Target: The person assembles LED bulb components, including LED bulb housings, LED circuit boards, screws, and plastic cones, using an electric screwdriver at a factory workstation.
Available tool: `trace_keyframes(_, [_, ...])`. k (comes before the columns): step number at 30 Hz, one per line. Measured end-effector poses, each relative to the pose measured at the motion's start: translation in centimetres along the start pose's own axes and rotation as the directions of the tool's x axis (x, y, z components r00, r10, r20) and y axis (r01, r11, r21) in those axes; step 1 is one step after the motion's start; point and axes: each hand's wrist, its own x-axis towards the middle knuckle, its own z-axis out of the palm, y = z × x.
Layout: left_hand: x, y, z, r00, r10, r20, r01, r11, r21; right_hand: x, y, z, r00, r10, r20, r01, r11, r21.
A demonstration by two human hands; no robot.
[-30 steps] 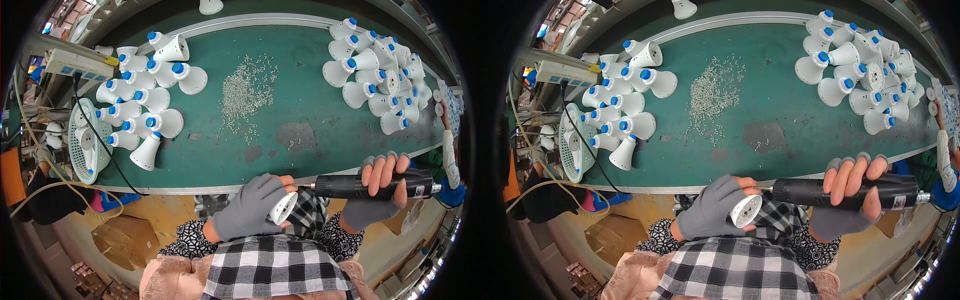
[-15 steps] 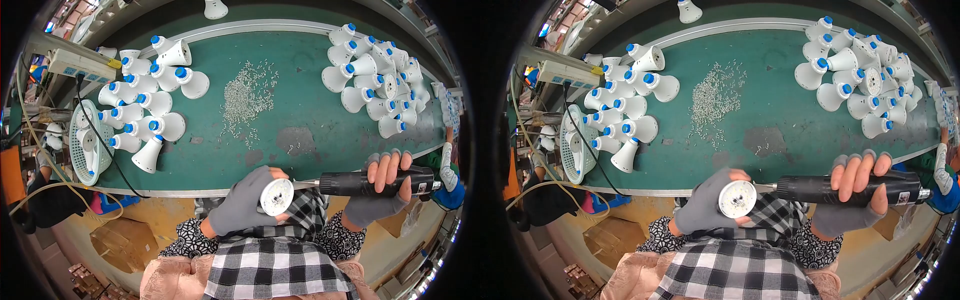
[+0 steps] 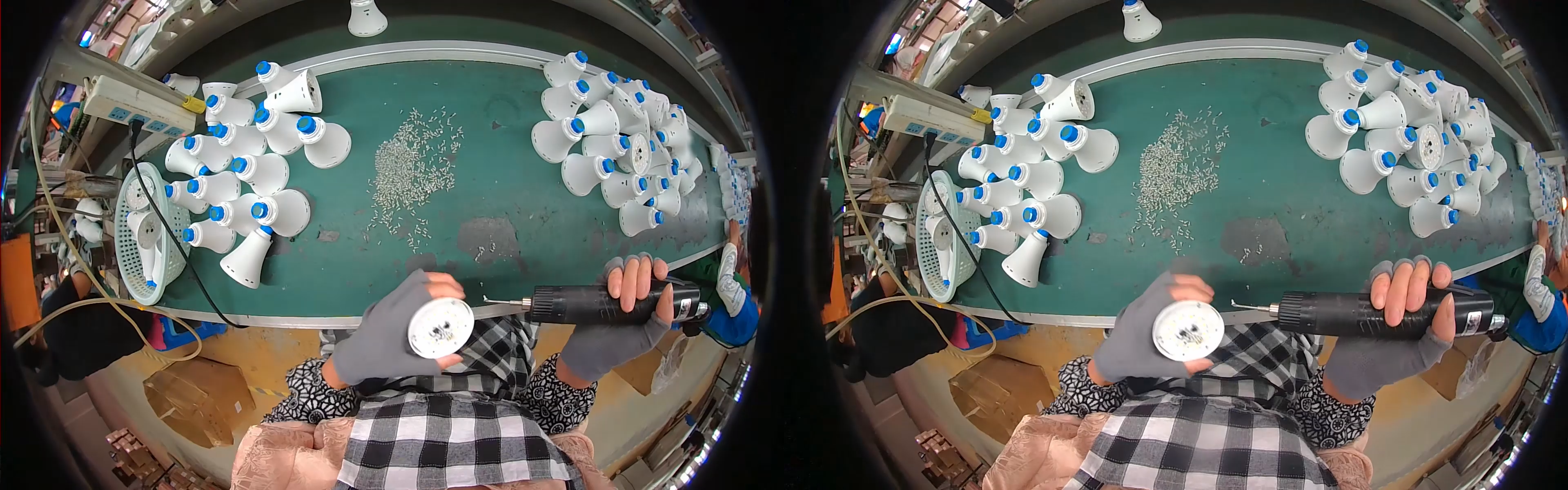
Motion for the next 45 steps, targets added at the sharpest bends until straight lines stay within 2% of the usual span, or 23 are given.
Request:
trace_keyframes(1, [0.1,0.7,-0.1,1.000,0.011,0.026,-0.013,0.997,0.080,0.0,0.0,0.0,1.000,0.006,-0.005,-0.006,1.000,-0.006])
trace_keyframes(5, [0.3,0.3,0.7,0.977,0.194,0.091,-0.205,0.971,0.126,0.1,0.3,0.0,0.999,0.041,-0.032,-0.041,0.999,-0.009])
trace_keyframes(11, [0.7,0.0,1.2,0.972,0.216,0.092,-0.229,0.961,0.157,0.1,0.3,0.0,0.998,0.046,-0.047,-0.047,0.999,-0.019])
trace_keyframes(17, [0.7,0.1,1.0,0.971,0.215,0.108,-0.234,0.945,0.227,0.0,0.4,-0.1,0.998,0.049,-0.045,-0.050,0.999,-0.019])
trace_keyframes(26, [0.8,0.1,1.2,0.969,0.228,0.090,-0.244,0.940,0.239,-0.2,0.0,-0.3,0.999,0.039,0.018,-0.039,0.999,0.018])
trace_keyframes(29, [0.8,0.2,1.1,0.975,0.196,0.106,-0.215,0.953,0.212,-0.2,0.1,0.0,0.999,0.023,0.046,-0.024,0.999,0.027])
trace_keyframes(32, [0.6,0.3,1.1,0.984,0.137,0.109,-0.148,0.984,0.100,-0.3,0.2,0.4,0.999,-0.010,0.047,0.010,1.000,0.014])
trace_keyframes(41, [0.7,0.3,1.4,0.981,0.089,0.170,-0.106,0.990,0.095,-0.6,0.2,0.9,0.998,-0.069,0.013,0.070,0.995,-0.068])
trace_keyframes(45, [0.6,0.0,1.5,0.990,0.063,0.127,-0.073,0.994,0.077,-0.7,0.0,0.7,0.997,-0.063,0.033,0.065,0.997,-0.043])
